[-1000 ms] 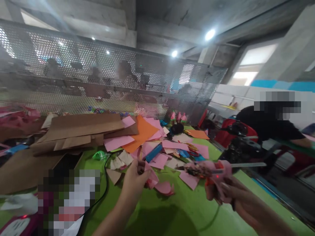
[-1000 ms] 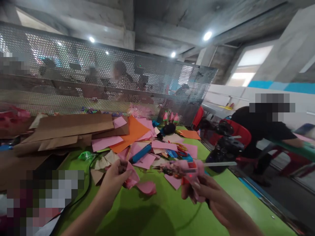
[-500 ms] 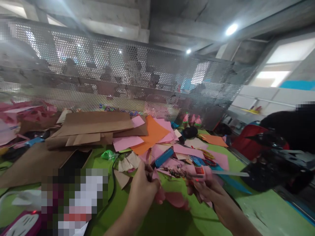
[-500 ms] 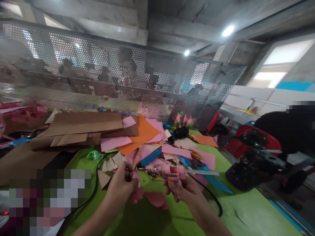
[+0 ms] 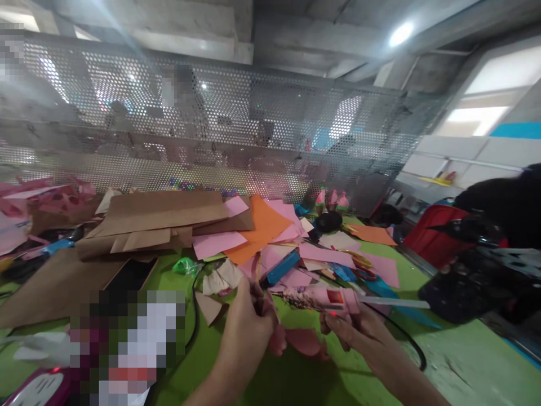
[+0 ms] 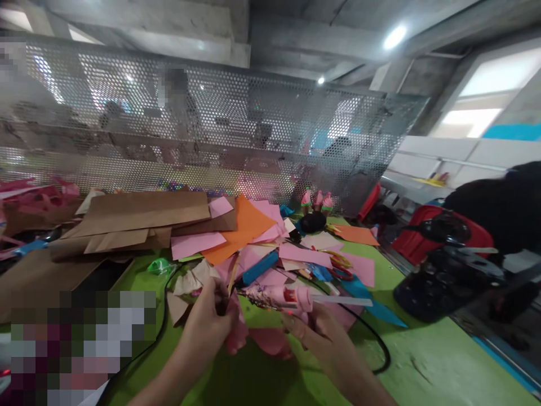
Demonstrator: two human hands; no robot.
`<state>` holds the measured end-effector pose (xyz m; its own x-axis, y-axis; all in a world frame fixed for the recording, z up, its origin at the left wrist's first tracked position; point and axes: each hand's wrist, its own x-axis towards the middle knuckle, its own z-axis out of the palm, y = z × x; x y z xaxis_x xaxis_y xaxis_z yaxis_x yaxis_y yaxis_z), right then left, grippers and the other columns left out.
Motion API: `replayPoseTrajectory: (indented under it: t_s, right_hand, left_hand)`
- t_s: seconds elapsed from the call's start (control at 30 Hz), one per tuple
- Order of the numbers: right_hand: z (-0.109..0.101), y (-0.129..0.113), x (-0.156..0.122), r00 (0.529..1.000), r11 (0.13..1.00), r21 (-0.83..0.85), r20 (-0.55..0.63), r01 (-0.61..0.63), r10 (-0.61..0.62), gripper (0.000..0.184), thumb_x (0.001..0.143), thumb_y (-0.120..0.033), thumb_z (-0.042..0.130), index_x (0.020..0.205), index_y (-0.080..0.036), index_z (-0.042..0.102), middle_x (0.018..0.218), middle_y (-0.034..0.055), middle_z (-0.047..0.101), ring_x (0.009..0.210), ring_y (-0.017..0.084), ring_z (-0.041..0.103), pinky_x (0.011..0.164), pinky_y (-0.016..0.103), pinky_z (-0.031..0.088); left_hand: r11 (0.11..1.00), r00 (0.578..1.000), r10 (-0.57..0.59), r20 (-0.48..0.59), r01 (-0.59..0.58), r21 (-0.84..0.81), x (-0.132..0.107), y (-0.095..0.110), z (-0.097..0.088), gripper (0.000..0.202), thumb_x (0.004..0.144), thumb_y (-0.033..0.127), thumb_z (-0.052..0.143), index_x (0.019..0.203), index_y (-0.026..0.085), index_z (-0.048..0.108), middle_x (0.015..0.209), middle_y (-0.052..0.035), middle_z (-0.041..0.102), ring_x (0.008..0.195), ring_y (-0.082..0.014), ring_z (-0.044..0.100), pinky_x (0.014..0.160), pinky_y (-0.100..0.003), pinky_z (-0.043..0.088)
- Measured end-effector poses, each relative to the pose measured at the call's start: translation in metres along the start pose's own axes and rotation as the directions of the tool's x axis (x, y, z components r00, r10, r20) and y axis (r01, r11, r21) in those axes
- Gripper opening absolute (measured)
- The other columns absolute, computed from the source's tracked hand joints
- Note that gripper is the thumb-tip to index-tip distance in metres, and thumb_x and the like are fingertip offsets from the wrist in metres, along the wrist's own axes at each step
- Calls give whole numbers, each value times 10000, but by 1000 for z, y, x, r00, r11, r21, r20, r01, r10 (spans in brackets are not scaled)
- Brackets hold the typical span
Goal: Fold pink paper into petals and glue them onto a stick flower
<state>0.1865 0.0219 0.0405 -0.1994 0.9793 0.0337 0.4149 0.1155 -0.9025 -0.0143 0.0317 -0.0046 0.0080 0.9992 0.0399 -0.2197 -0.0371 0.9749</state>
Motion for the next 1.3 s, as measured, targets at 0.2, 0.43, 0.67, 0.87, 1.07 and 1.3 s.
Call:
replayPoseTrajectory:
  t_s: [0.2,0.43,0.67,0.87,1.07,1.3]
  right_hand:
    - [1,0,0,1000,999,-40,-27,-8,7,418,804,-590,648,740,-177,657,679,9,552,586,139,424,517,251,365]
    - [2,1,1,999,999,-47,-45,3,-5,401,793,-583,660,775,-183,659,683,15,578,591,153,448,504,253,374]
    - [2,-5,0,999,999,-36,-43,26,-27,347,802,-541,669,826,-196,695,687,13,592,590,162,453,499,253,382]
    - [5,-6,-1,999,1000,-21,-32,5,-6,332,803,-524,674,760,-195,658,655,-3,555,591,155,447,500,244,356]
    - [6,-9,-1,1000,998,-58,-22,-11,9,392,807,-572,637,719,-191,610,626,-24,497,575,140,407,502,241,337]
    - [6,-17,-1,1000,998,-60,-27,-18,17,386,799,-583,633,734,-204,606,634,-16,505,578,151,418,502,252,352]
  left_hand:
    - [999,999,-40,25,40,-8,-2,0,1,268,829,239,568,844,278,304,415,128,537,290,-145,545,274,-179,392]
    - [999,999,-48,3,48,26,0,-4,-1,303,753,150,594,825,275,328,412,138,526,281,-147,552,268,-171,371]
    - [994,999,-53,-10,54,94,-2,2,0,285,762,134,544,826,282,309,410,128,545,265,-146,522,260,-183,371]
    - [996,998,-54,28,52,70,-3,1,1,267,806,192,535,831,289,288,400,111,566,275,-154,511,268,-193,374]
    - [996,998,-64,7,64,58,-4,2,1,276,787,198,555,830,287,297,399,114,561,269,-151,509,261,-192,379]
    - [998,998,-67,16,67,-1,-5,4,1,249,810,251,577,834,272,330,465,95,578,310,-135,538,292,-185,406]
